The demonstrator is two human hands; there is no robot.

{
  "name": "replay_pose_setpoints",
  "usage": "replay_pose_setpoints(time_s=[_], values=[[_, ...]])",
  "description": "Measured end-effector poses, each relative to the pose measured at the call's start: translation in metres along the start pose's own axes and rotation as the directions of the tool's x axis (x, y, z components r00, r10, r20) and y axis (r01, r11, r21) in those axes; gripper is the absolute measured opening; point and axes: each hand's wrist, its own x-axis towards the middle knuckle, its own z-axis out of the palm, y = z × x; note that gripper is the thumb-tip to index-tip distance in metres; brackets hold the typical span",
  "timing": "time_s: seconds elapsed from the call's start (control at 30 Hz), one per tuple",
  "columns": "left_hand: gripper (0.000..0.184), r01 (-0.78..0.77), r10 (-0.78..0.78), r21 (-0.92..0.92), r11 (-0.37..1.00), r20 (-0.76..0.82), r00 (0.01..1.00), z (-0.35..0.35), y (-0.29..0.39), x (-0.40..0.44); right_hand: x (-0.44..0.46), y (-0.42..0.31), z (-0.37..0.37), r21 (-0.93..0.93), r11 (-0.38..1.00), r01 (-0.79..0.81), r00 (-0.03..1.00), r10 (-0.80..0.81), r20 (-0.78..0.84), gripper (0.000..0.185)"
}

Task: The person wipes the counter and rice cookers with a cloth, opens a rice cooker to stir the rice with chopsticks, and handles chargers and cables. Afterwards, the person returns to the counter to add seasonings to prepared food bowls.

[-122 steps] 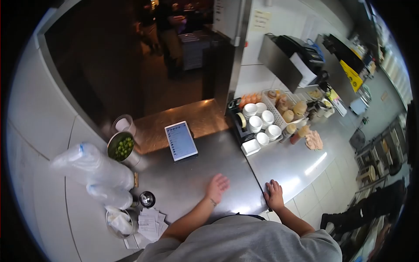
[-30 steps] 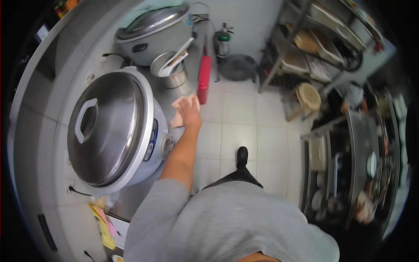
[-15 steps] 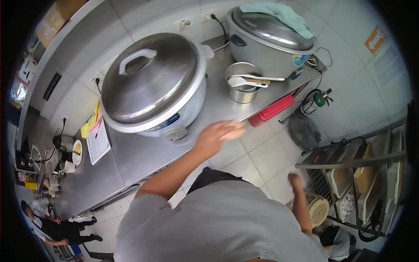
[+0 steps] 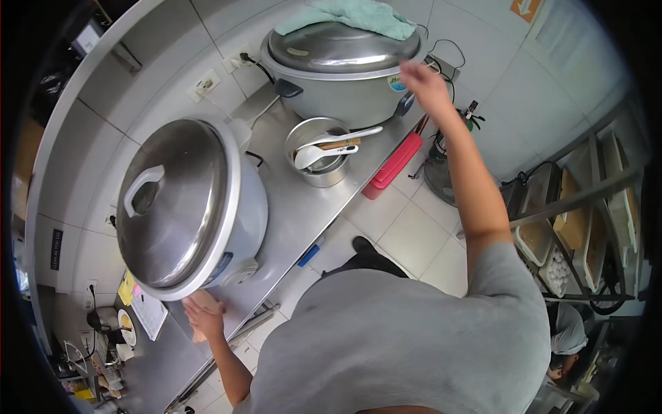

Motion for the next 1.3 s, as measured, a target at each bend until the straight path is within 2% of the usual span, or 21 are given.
replay_pose_setpoints(time_s=[0.07,0.17,0.23,0.33,0.4,0.47,0.53,0.6,0.63,0.67,0.73,0.83,0.9,0.97,1.03,1.07,1.13,1.17,1.2,1.27,1.3], values=[[0.091,0.140,-0.169,-0.182,0.973,-0.155,0.973,0.008,0.016,-0.002,0.077,0.000,0.009,-0.218,0.940,0.263,0.952,-0.289,-0.099,0.046],[0.076,0.014,-0.288,-0.649,0.761,-0.319,0.903,0.032,0.004,-0.008,0.190,0.044,0.053,-0.695,0.658,0.288,0.809,-0.556,-0.191,0.052],[0.064,0.073,-0.394,-0.695,0.715,-0.315,0.863,-0.005,0.037,-0.031,0.220,0.023,0.057,-0.805,0.576,0.141,0.984,-0.168,0.052,0.056],[0.058,0.055,-0.502,-0.824,0.564,-0.290,0.815,-0.035,0.054,-0.041,0.231,-0.043,0.068,-0.210,0.951,0.228,0.972,-0.233,0.000,0.044],[0.053,-0.035,-0.565,-0.913,0.407,-0.282,0.775,-0.068,0.067,-0.044,0.171,-0.132,0.074,0.446,0.888,0.112,0.960,-0.213,0.182,0.036],[0.051,-0.069,-0.618,-0.932,0.357,-0.291,0.730,-0.102,0.081,-0.040,0.113,-0.188,0.096,0.694,0.715,0.080,0.839,-0.424,0.340,0.032],[0.053,-0.135,-0.547,-0.911,0.389,-0.346,0.762,-0.121,0.077,-0.020,0.046,-0.228,0.132,0.643,0.748,0.162,0.721,-0.534,0.440,0.034],[0.050,-0.226,-0.447,-0.864,0.450,-0.437,0.781,-0.145,0.086,0.006,-0.017,-0.255,0.184,0.510,0.694,0.508,0.503,-0.719,0.479,0.039],[0.050,-0.219,-0.359,-0.787,0.577,-0.485,0.797,-0.156,0.091,0.018,-0.042,-0.269,0.214,0.500,0.561,0.660,0.208,-0.776,0.596,0.045],[0.051,-0.228,-0.262,-0.737,0.636,-0.484,0.835,-0.163,0.098,0.030,-0.076,-0.276,0.244,0.518,0.509,0.688,0.085,-0.765,0.638,0.049],[0.051,-0.203,-0.119,-0.649,0.733,-0.416,0.902,-0.166,0.098,0.043,-0.136,-0.253,0.315,0.512,0.406,0.757,0.050,-0.818,0.574,0.055],[0.050,-0.088,-0.084,-0.513,0.854,-0.303,0.949,-0.168,0.090,0.049,-0.128,-0.245,0.312,0.439,0.385,0.812,0.002,-0.754,0.657,0.057],[0.048,-0.067,-0.035,-0.376,0.924,-0.258,0.966,-0.184,0.092,0.042,-0.097,-0.224,0.292,0.338,0.551,0.763,0.111,-0.626,0.772,0.056],[0.051,-0.120,0.031,-0.223,0.967,-0.365,0.931,-0.184,0.091,0.041,-0.065,-0.201,0.285,0.085,0.668,0.739,0.463,-0.595,0.657,0.048],[0.051,-0.142,0.038,-0.254,0.957,-0.376,0.926,-0.184,0.087,0.041,-0.014,-0.179,0.319,-0.043,0.773,0.633,0.630,-0.482,0.609,0.047],[0.052,-0.145,0.037,-0.265,0.953,-0.374,0.927,-0.184,0.086,0.041,0.012,-0.164,0.349,-0.019,0.791,0.611,0.627,-0.469,0.622,0.049],[0.053,-0.155,0.041,-0.280,0.947,-0.375,0.926,-0.184,0.085,0.041,0.049,-0.196,0.409,0.113,0.632,0.767,0.315,-0.523,0.792,0.063],[0.053,-0.160,0.041,-0.281,0.946,-0.387,0.921,-0.183,0.084,0.041,0.041,-0.231,0.424,-0.025,0.766,0.642,0.478,-0.374,0.795,0.075],[0.053,-0.165,0.041,-0.281,0.945,-0.400,0.915,-0.181,0.084,0.042,0.062,-0.216,0.485,-0.021,0.766,0.642,0.492,-0.392,0.778,0.079],[0.055,-0.172,0.044,-0.289,0.942,-0.400,0.915,-0.176,0.084,0.041,0.051,-0.272,0.530,-0.058,0.720,0.691,0.341,-0.254,0.905,0.073],[0.056,-0.172,0.036,-0.305,0.937,-0.404,0.914,-0.174,0.084,0.041,0.042,-0.298,0.548,0.003,0.681,0.733,0.163,-0.179,0.970,0.071]])
